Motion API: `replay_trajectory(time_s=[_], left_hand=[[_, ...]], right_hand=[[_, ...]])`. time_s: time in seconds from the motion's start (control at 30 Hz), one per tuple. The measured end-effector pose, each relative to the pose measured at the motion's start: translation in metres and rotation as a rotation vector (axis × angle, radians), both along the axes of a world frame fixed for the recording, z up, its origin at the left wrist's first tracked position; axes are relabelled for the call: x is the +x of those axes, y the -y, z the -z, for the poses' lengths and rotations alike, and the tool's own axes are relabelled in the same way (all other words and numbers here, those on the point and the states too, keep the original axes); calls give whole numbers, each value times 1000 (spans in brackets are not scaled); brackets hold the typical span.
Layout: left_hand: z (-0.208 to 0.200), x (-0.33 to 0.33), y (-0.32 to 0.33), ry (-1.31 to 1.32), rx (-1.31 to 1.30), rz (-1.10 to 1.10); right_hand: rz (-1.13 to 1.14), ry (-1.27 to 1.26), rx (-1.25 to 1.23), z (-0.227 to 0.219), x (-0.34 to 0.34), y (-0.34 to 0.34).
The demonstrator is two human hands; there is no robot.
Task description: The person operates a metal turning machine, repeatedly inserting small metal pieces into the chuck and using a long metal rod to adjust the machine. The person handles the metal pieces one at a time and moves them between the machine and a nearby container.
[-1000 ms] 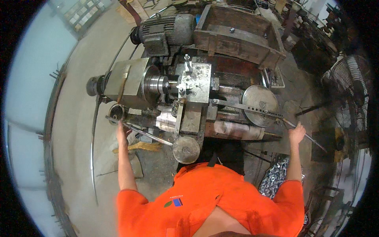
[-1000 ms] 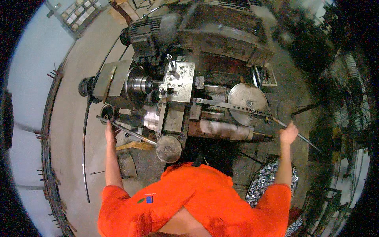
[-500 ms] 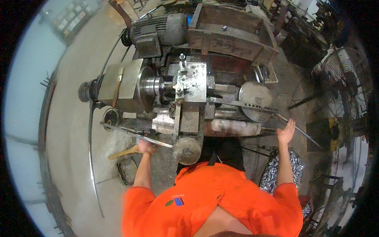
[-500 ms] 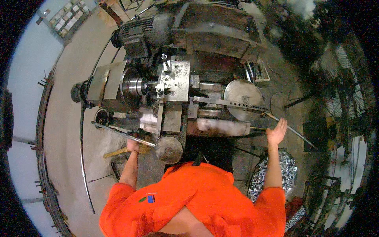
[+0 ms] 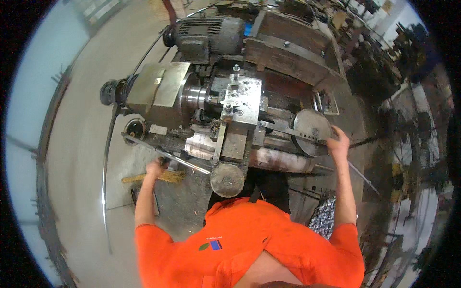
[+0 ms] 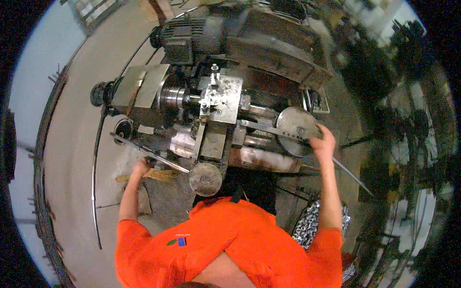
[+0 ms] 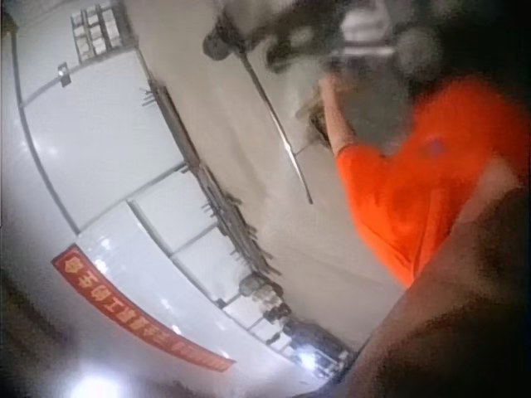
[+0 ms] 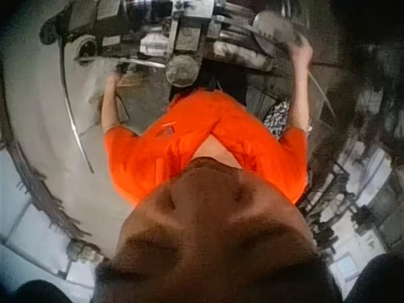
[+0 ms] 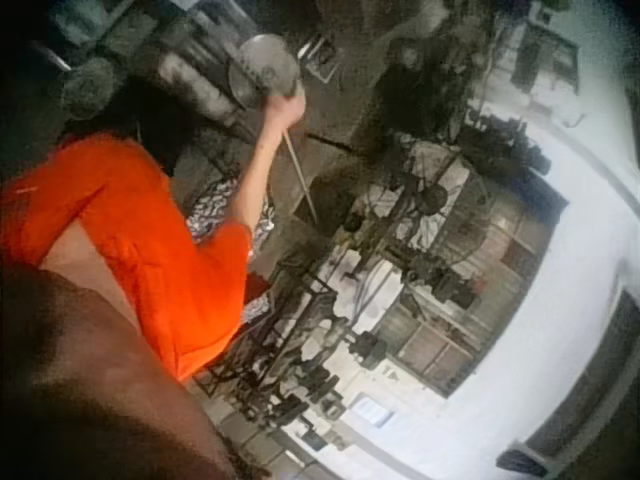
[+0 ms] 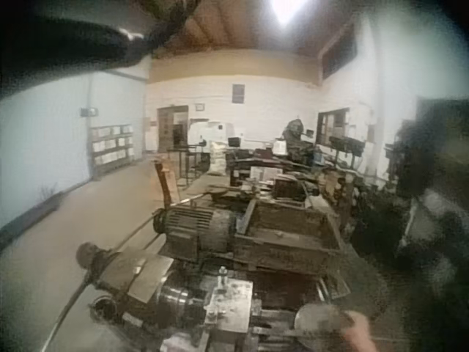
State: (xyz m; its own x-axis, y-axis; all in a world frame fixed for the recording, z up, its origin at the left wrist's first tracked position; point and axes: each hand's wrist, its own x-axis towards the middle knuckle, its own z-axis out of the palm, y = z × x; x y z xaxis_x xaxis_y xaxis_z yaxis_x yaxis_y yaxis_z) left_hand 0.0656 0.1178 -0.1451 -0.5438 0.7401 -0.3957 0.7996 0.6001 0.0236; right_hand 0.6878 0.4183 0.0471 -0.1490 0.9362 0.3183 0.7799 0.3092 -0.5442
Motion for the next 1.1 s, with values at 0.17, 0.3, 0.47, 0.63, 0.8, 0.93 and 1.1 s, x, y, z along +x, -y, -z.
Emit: replay_trajectory(time_s=[0.17,0.3,0.47,0.63,0.8,0.93,1.1], left_hand=[[-115,-36,40,-99,416,-163],[-193,-52,106,-486,806,-181],[-154,-86,191,-390,291,-509],[-145,-136,200,-266,98,-743],[-163,-144,182,-247,150,-826],[-182,-106,167,-92,165,-919],[-168,-59,163,-349,240,-793]], right_hand=[[-530,-116,75,-68,-189,1],[-776,-44,102,-86,-300,11],[-748,287,25,-54,-369,16],[-752,295,34,-44,-377,19],[-755,238,50,-42,-374,16],[-795,307,-67,-47,-374,14],[-790,338,-125,-54,-376,16]])
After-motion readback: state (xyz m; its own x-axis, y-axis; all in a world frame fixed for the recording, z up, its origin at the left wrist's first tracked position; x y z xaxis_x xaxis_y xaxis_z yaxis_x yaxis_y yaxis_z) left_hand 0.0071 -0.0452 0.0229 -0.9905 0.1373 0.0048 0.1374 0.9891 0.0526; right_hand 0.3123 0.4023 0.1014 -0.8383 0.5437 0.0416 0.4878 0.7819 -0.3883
